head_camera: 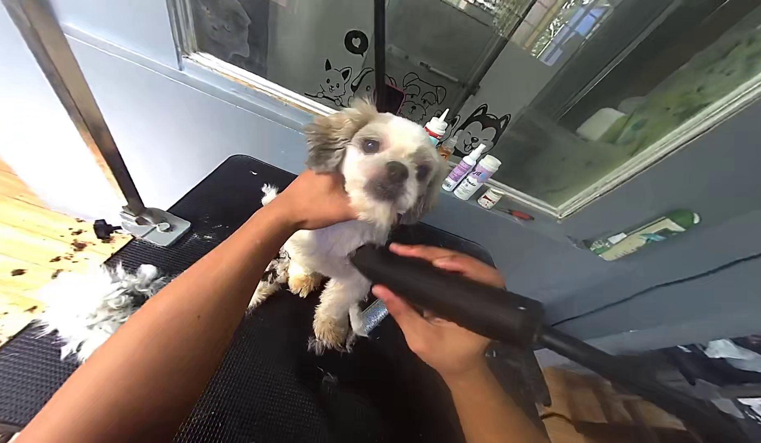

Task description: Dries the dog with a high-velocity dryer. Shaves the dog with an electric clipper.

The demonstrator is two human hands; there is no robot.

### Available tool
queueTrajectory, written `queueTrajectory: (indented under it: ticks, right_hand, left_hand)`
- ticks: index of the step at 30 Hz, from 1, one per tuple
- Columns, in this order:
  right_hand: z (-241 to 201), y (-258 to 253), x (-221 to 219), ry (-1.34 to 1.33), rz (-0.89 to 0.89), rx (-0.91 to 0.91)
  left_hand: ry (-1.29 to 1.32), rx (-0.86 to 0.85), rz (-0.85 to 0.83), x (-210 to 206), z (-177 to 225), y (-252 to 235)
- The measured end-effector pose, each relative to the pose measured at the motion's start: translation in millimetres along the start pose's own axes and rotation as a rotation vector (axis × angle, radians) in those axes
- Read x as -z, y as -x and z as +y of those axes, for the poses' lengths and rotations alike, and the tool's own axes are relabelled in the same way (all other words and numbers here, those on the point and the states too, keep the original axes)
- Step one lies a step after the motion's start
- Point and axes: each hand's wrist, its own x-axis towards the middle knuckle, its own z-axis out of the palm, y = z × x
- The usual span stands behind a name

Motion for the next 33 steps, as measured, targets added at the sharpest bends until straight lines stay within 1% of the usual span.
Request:
queueTrajectory:
  ticks: [1, 3, 5, 6, 8, 9, 11, 13, 14, 15, 17, 18, 20, 22, 23, 25, 27, 28, 30, 31, 33]
  right_hand:
    - [3.6, -2.7, -7.6, 0.029, 0.066, 0.054]
    - [14.8, 3.4, -21.1, 0.071, 0.114, 0.05]
    - [25.0, 20.1, -31.0, 0.089, 0.079, -0.043]
    - [26.1, 25.8, -32.6, 0.092, 0.03, -0.097]
    - [16.8, 19.3, -26.5, 0.095, -0.075, -0.177]
    - [7.8, 9.8, -21.7, 0.099, -0.08, -0.169]
    - [-5.6, -12.7, -16.4, 0.148, 0.004, -0.034]
    - [-6.2, -26.2, -18.0, 0.221, 0.129, 0.131]
    - [-4.3, -29.0, -20.7, 0.261, 0.176, 0.157]
    - [-2.8, -30.4, -24.0, 0.292, 0.2, 0.138]
    - [-2.8, -27.6, -31.6, 0.313, 0.188, 0.005]
    - [-3.7, -23.9, -35.1, 0.328, 0.153, -0.071]
    - [-7.3, -19.0, -37.4, 0.347, 0.056, -0.182]
    - [-13.8, -26.0, -30.0, 0.322, -0.032, -0.213]
    - [-18.1, -31.2, -25.6, 0.31, -0.032, -0.189]
    - [-25.3, -38.7, -22.9, 0.31, 0.045, -0.067]
    - [-26.7, -36.1, -27.1, 0.306, 0.16, 0.043]
    - [-24.2, -32.5, -29.6, 0.313, 0.216, 0.082]
    - [-17.6, -27.8, -32.1, 0.351, 0.335, 0.133]
    - [-15.4, -27.9, -30.4, 0.363, 0.375, 0.14]
    - [-13.7, -29.3, -21.0, 0.385, 0.374, 0.115]
  left_hand:
    - [0.04, -0.001, -0.004, -2.5, -0.9, -2.5]
    - [0.076, -0.014, 0.025, -7.5, -4.5, -8.7]
    - [0.068, -0.031, 0.045, -9.7, -7.0, -13.0]
    - [0.046, -0.043, 0.04, -9.0, -7.2, -14.4]
    - [0.007, -0.08, 0.021, -5.7, -6.4, -17.5]
    - [0.002, -0.083, 0.002, -4.1, -5.3, -19.6]
    - [0.003, -0.063, -0.066, 1.2, -1.9, -26.7]
    - [0.027, -0.07, -0.12, 4.7, 2.4, -35.0]
    - [0.034, -0.07, -0.136, 4.7, 4.0, -38.4]
    - [0.033, -0.064, -0.143, 5.0, 5.4, -41.9]
    - [0.034, -0.003, -0.16, 5.7, 8.9, -45.3]
    - [0.032, 0.02, -0.163, 6.2, 11.0, -44.7]
    - [0.035, 0.009, -0.175, 6.1, 14.0, -43.0]
    - [0.017, -0.028, -0.219, 6.2, 12.8, -45.9]
    - [0.004, -0.033, -0.251, 7.0, 12.7, -48.6]
    - [-0.033, 0.012, -0.314, 9.0, 11.8, -57.6]
    - [-0.021, 0.02, -0.354, 6.5, 8.4, -64.5]
    - [0.02, -0.009, -0.362, 3.9, 4.7, -67.7]
    - [0.12, -0.186, -0.365, -2.1, -4.6, -72.7]
    - [0.14, -0.236, -0.373, -7.5, -9.3, -74.7]
    - [0.134, -0.217, -0.386, -25.2, -18.6, -77.3]
